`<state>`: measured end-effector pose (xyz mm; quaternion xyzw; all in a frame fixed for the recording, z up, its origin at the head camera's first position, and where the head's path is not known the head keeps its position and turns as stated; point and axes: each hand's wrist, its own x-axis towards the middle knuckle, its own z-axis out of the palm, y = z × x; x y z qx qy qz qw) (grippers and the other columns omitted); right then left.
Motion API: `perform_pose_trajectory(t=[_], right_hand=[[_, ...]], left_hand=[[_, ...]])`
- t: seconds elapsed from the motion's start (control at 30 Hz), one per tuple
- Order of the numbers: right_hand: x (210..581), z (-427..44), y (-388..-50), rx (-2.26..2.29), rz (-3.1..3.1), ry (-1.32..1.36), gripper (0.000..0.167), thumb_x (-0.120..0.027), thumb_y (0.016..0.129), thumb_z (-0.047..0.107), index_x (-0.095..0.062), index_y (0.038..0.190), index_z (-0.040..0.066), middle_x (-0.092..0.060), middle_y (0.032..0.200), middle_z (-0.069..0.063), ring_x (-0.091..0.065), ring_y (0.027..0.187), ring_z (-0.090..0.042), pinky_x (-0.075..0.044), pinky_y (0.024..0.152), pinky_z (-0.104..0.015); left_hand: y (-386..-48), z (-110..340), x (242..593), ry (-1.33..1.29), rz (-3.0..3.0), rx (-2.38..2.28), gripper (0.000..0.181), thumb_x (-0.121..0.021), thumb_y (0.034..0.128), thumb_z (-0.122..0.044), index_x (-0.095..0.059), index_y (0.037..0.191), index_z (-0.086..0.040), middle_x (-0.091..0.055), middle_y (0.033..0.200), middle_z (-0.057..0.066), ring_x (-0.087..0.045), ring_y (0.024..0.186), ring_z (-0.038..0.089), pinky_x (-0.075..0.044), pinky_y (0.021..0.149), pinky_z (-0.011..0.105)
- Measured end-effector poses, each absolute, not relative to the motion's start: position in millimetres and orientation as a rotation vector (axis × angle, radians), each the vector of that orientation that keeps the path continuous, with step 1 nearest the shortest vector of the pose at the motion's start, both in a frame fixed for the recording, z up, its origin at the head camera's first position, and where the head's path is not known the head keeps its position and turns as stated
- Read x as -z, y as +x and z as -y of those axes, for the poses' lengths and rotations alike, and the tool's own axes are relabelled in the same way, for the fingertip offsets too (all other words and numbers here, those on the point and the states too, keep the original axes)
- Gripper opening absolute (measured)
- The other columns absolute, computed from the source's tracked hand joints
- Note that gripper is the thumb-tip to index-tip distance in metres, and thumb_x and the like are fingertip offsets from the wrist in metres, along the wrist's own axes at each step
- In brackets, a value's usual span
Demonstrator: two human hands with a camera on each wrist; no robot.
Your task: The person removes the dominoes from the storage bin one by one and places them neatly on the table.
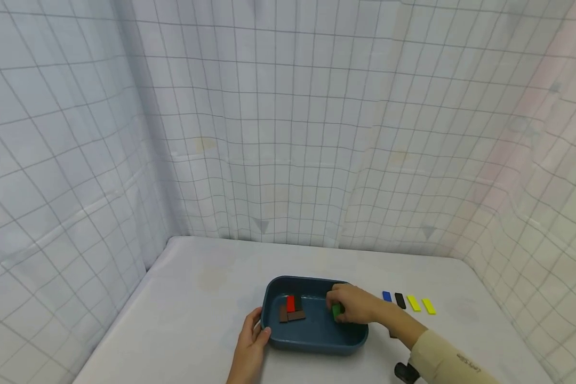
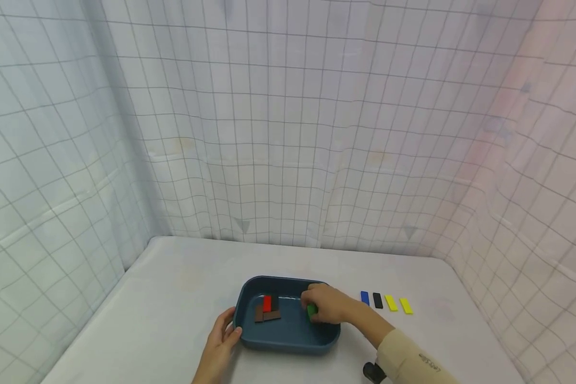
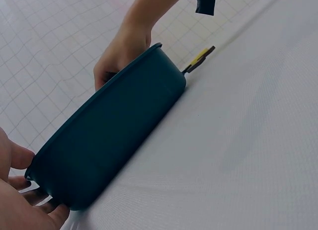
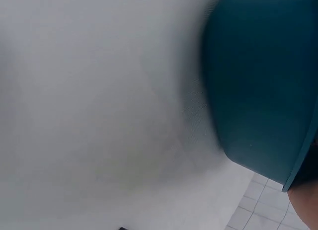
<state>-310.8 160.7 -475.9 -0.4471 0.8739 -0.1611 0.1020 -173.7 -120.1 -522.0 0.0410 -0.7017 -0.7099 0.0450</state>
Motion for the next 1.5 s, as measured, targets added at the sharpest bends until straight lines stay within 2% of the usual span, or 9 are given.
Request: perform_pose_trajectory(t=[0.1,0.3,0.4,0.53,0.8,1.07,1.2,1.4,1.5], right_hand=[[474.7,-165.6,-313.4,0.697,-2.530,-1.337,0.018,-0.081,0.088,0.003,-0.074,0.104,0.009,-0.065,0.096,0.008,-0.055,0.080,-0.004,-0.054,0.070,-0.024],[469.3,-175.6,-312.3,1.040,-2.400,-1.271,0.029,-0.072,0.097,0.006,-0.072,0.124,-0.003,-0.074,0.105,-0.011,-0.063,0.077,-0.006,-0.057,0.068,-0.027],[468.4,-179.8,-309.9,1.102,-2.421,-1.188,0.031,-0.072,0.098,0.010,-0.070,0.127,-0.003,-0.074,0.106,-0.011,-0.066,0.081,-0.008,-0.058,0.072,-0.028],[467.0,-187.5,-306.3,1.152,-2.485,-1.053,0.031,-0.074,0.098,0.016,-0.071,0.125,0.001,-0.073,0.104,-0.003,-0.067,0.086,-0.010,-0.058,0.078,-0.030],[463.8,-202.5,-298.2,1.349,-2.412,-0.963,0.037,-0.067,0.103,0.018,-0.066,0.132,-0.006,-0.071,0.108,-0.023,-0.073,0.086,-0.028,-0.061,0.075,-0.035],[470.1,-229.4,-289.5,1.423,-2.460,-0.784,0.035,-0.070,0.100,0.017,-0.065,0.131,-0.001,-0.070,0.102,-0.010,-0.072,0.084,-0.033,-0.062,0.075,-0.050],[472.0,-243.6,-283.9,1.437,-2.487,-0.695,0.037,-0.072,0.099,0.020,-0.065,0.129,0.000,-0.071,0.101,-0.010,-0.069,0.085,-0.041,-0.061,0.073,-0.049],[476.1,-267.3,-274.4,1.447,-2.539,-0.671,0.035,-0.070,0.100,0.019,-0.065,0.129,0.000,-0.071,0.099,-0.010,-0.068,0.085,-0.031,-0.061,0.073,-0.042],[478.6,-278.9,-269.2,1.464,-2.551,-0.642,0.037,-0.069,0.101,0.018,-0.063,0.130,-0.004,-0.071,0.098,-0.012,-0.068,0.084,-0.031,-0.061,0.072,-0.039]], left_hand=[[-174.0,119.8,522.0,0.131,2.135,2.182,0.053,-0.049,0.1049,0.003,-0.029,0.154,0.010,-0.027,0.158,0.037,-0.030,0.144,0.054,-0.038,0.112,0.057],[-172.4,120.0,520.2,0.130,2.129,2.187,0.053,-0.049,0.1050,0.003,-0.029,0.154,0.010,-0.027,0.158,0.037,-0.031,0.145,0.053,-0.039,0.112,0.056],[-171.6,120.4,519.7,0.127,2.127,2.188,0.053,-0.049,0.1049,0.003,-0.029,0.154,0.010,-0.027,0.158,0.037,-0.030,0.145,0.053,-0.039,0.112,0.056],[-171.0,120.5,520.5,0.109,2.114,2.204,0.053,-0.048,0.1051,0.004,-0.029,0.154,0.010,-0.027,0.158,0.037,-0.030,0.145,0.053,-0.038,0.112,0.056],[-171.9,122.0,521.7,0.094,2.122,2.187,0.052,-0.048,0.1047,0.005,-0.030,0.153,0.011,-0.028,0.158,0.037,-0.030,0.145,0.054,-0.039,0.112,0.056],[-175.0,122.2,522.1,0.109,2.112,2.198,0.052,-0.048,0.1047,0.004,-0.030,0.153,0.010,-0.029,0.157,0.037,-0.031,0.145,0.053,-0.038,0.112,0.056],[-175.2,122.4,522.9,0.118,2.115,2.198,0.053,-0.048,0.1047,0.005,-0.029,0.154,0.010,-0.029,0.157,0.037,-0.031,0.145,0.052,-0.038,0.112,0.057],[-175.4,122.6,521.7,0.124,2.114,2.204,0.052,-0.048,0.1052,0.004,-0.029,0.154,0.010,-0.029,0.157,0.037,-0.031,0.145,0.052,-0.038,0.112,0.057],[-176.2,122.6,520.5,0.128,2.119,2.205,0.052,-0.047,0.1055,0.004,-0.029,0.154,0.010,-0.028,0.158,0.037,-0.031,0.145,0.052,-0.038,0.112,0.057]])
